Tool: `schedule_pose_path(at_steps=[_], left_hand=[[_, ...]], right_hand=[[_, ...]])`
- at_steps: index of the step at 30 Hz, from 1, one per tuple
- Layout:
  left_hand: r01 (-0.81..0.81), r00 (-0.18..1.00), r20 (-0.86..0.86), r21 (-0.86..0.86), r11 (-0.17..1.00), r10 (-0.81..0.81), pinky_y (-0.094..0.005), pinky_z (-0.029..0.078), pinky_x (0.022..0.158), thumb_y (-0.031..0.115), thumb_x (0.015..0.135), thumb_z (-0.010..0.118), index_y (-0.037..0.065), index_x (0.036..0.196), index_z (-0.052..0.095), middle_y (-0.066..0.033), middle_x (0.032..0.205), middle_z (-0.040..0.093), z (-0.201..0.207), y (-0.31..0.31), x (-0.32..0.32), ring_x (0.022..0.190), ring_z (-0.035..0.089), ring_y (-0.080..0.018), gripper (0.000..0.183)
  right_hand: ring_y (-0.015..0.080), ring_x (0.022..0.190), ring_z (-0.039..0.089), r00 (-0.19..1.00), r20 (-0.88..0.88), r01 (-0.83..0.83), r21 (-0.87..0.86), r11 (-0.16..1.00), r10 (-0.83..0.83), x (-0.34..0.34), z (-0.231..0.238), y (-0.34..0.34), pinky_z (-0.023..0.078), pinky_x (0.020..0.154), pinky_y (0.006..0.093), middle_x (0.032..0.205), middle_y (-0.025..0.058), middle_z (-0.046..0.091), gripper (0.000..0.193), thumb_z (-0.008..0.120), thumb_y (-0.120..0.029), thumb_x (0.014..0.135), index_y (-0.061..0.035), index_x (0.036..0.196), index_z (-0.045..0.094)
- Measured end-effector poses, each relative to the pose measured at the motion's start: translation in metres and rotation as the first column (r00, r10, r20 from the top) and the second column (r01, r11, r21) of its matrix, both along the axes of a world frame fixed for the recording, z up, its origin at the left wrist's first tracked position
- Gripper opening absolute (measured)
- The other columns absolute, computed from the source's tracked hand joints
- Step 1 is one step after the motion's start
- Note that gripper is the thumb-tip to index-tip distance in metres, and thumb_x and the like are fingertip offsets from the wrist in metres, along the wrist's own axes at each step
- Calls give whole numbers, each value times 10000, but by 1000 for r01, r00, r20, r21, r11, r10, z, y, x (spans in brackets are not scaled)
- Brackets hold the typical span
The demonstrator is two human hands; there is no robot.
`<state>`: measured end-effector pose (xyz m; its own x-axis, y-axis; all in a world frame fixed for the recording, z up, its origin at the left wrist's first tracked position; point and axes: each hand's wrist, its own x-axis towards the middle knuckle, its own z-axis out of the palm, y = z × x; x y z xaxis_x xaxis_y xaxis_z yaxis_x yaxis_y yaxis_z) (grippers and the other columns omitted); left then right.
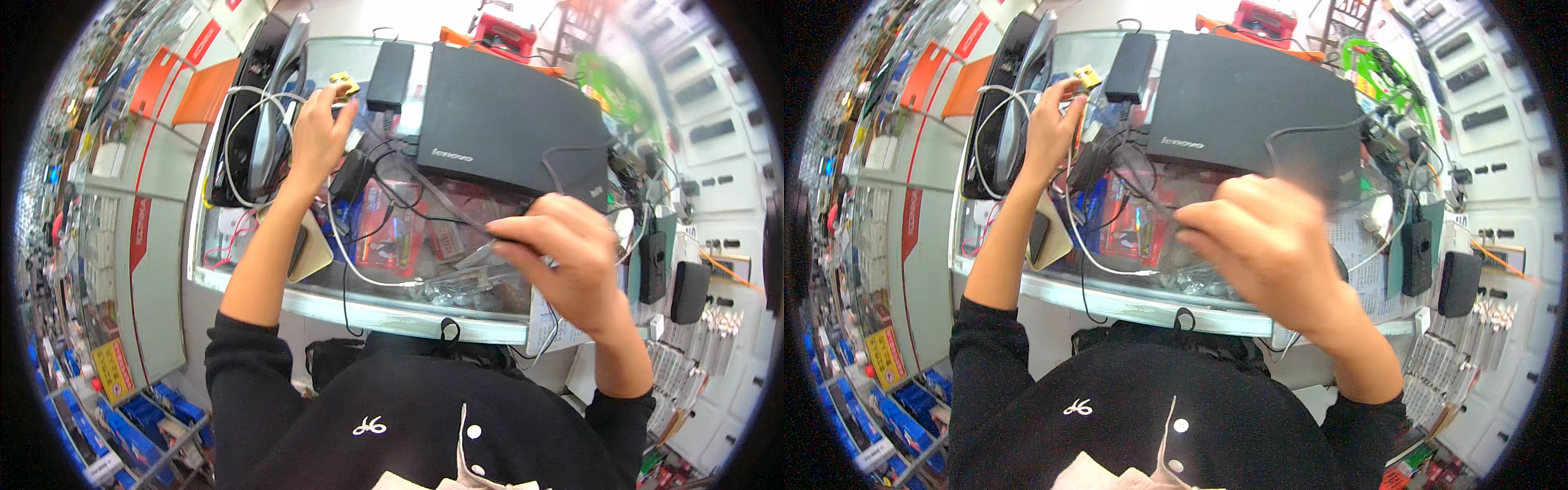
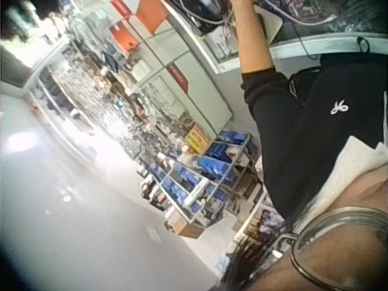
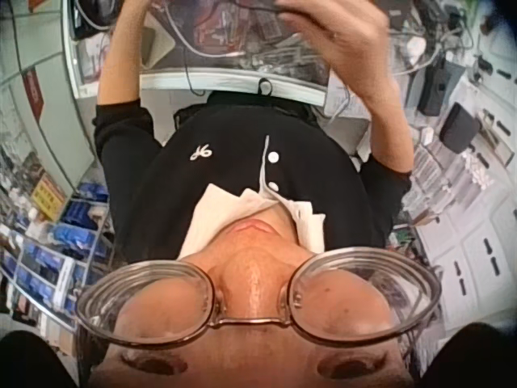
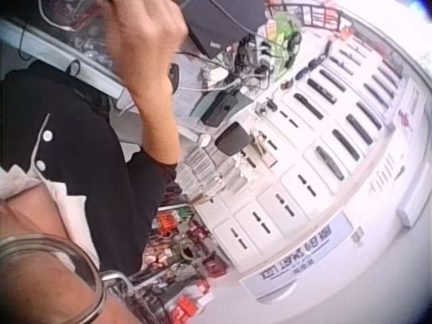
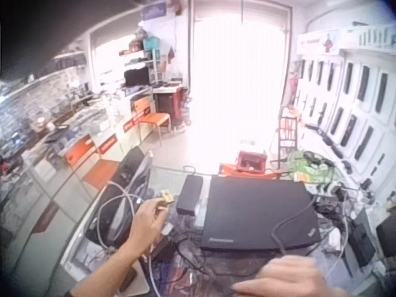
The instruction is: The person organizes a cluttered electronics workspace by closing a laptop, moving a power bank, and coiling cables. They place items into a storage bin, retrieve a green folder, and handle small plastic bags and white power adapters. The person plugs and unplugs cables into a power strip and arranges items on the counter.
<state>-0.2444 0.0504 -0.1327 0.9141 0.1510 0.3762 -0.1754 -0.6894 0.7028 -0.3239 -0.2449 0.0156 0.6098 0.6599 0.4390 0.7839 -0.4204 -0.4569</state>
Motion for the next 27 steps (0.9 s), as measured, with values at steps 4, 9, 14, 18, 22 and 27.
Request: schedule_pose_path(at_steps=[4,9,14,18,22,27], left_hand=[[-27,931,-328,379,925,162,-436,442,941,538,799,616,9,1334,417,-254,1226,569,-12,-18,83,1133,561,-378,778],[10,878,-419,497,868,229,-472,450,928,515,682,722,25,1390,259,-286,1170,553,-54,-40,133,1083,553,-430,977],[-58,965,-258,-77,995,36,-375,461,876,335,733,675,-26,1333,432,-219,1096,633,-35,-13,137,995,617,-318,741],[42,969,-200,-437,898,-142,-233,477,704,209,824,638,-6,1403,378,-74,972,592,24,21,88,824,572,-104,670],[42,944,-242,-588,807,-225,-280,545,698,229,840,583,43,1398,407,-54,1006,576,74,26,38,803,586,-113,613],[140,921,-255,-489,861,-294,-260,405,907,183,798,614,47,1434,369,-107,1155,577,92,11,0,1005,551,-146,695]], right_hand=[[196,598,531,997,56,-55,-7,998,55,-20,-18,10,409,546,327,651,31,498,165,712,-107,677,-69,809,620],[176,611,518,994,108,5,22,1000,-8,-36,-34,5,412,555,309,668,11,461,173,679,-134,719,-78,862,598],[159,655,524,995,75,62,6,998,-62,-50,-40,-24,426,610,303,682,8,466,186,662,-127,724,-62,892,613],[173,702,558,998,-22,59,-32,998,-60,-56,-44,-42,475,742,329,717,4,515,136,659,-99,729,-72,859,628],[181,799,586,985,102,143,-3,990,-142,-44,-46,-46,438,933,440,812,9,573,151,679,-93,698,-91,840,627],[202,880,586,925,266,277,15,961,-271,-10,-43,-54,428,923,458,905,32,585,89,625,-114,724,-91,809,612]])
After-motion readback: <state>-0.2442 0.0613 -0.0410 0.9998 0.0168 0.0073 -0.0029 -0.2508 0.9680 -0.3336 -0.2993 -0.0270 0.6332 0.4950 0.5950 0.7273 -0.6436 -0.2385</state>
